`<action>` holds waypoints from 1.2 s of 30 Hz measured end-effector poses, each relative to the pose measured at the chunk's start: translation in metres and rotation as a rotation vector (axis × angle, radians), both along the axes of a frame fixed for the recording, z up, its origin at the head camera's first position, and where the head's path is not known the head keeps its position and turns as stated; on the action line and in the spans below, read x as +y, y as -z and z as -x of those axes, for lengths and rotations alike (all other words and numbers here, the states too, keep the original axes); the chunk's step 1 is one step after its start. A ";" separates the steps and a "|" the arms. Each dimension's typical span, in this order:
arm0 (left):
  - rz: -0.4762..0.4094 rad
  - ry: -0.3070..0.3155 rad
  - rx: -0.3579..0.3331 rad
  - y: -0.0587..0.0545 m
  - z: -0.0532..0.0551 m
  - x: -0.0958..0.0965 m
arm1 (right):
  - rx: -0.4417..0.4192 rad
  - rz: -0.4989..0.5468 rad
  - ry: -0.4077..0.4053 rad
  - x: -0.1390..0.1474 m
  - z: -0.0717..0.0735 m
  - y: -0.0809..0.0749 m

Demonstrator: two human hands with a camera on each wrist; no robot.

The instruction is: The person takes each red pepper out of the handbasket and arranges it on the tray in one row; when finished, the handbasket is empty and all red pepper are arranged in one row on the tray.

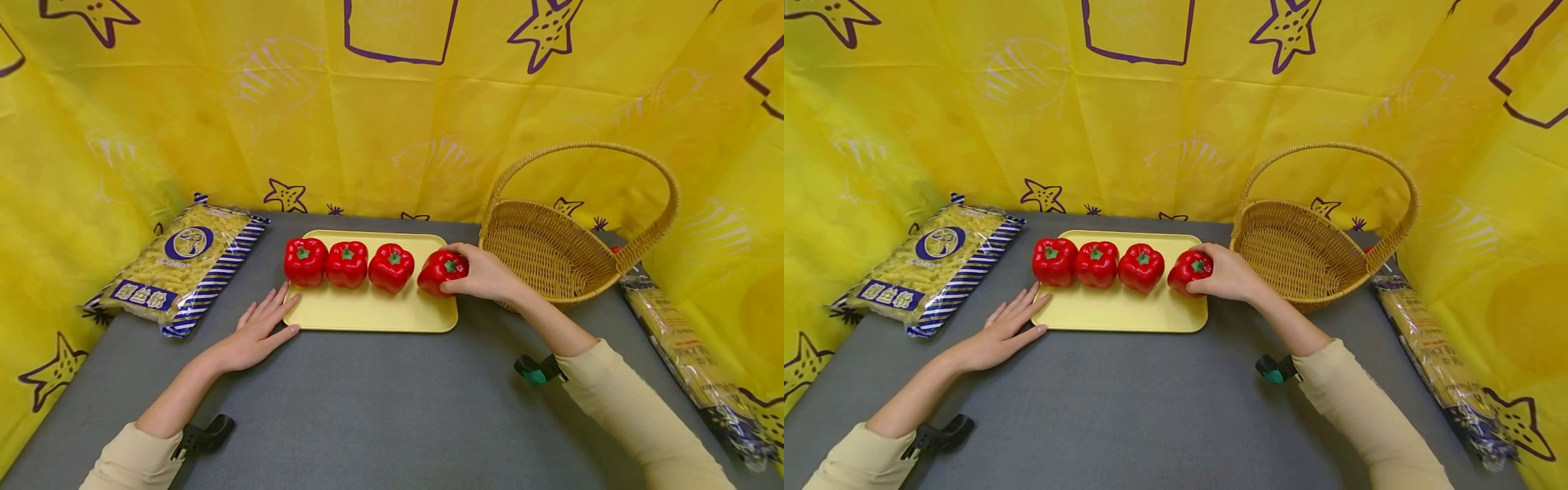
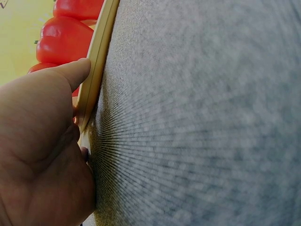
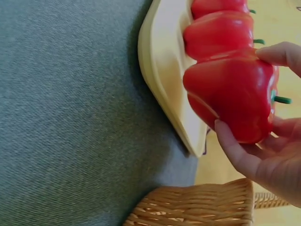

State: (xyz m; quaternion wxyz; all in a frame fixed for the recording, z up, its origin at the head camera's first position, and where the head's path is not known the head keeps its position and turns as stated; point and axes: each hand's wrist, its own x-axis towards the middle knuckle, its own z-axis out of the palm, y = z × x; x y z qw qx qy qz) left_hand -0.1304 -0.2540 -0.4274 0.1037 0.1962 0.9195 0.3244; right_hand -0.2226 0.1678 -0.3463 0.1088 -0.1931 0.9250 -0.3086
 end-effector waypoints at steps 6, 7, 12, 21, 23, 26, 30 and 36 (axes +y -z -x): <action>-0.008 0.001 0.002 0.000 0.000 0.000 | -0.003 -0.025 -0.019 -0.005 0.007 -0.002; -0.007 0.000 0.002 -0.001 0.000 0.000 | -0.008 -0.024 -0.021 -0.005 0.008 -0.002; -0.002 0.001 0.002 -0.001 0.000 0.000 | -0.008 -0.025 -0.033 -0.006 0.012 0.001; -0.003 -0.001 0.007 0.001 0.002 0.000 | 0.028 -0.048 -0.047 -0.011 0.015 0.003; -0.005 0.001 0.007 0.001 0.002 -0.001 | 0.030 -0.046 -0.052 -0.011 0.016 0.004; -0.009 0.002 0.004 0.001 0.001 -0.001 | 0.031 -0.045 -0.060 -0.012 0.016 0.004; -0.007 0.003 0.005 0.001 0.001 -0.001 | 0.029 -0.058 -0.058 -0.013 0.018 0.006; -0.002 0.004 0.002 0.002 0.002 -0.001 | 0.034 -0.081 -0.056 -0.013 0.018 0.007</action>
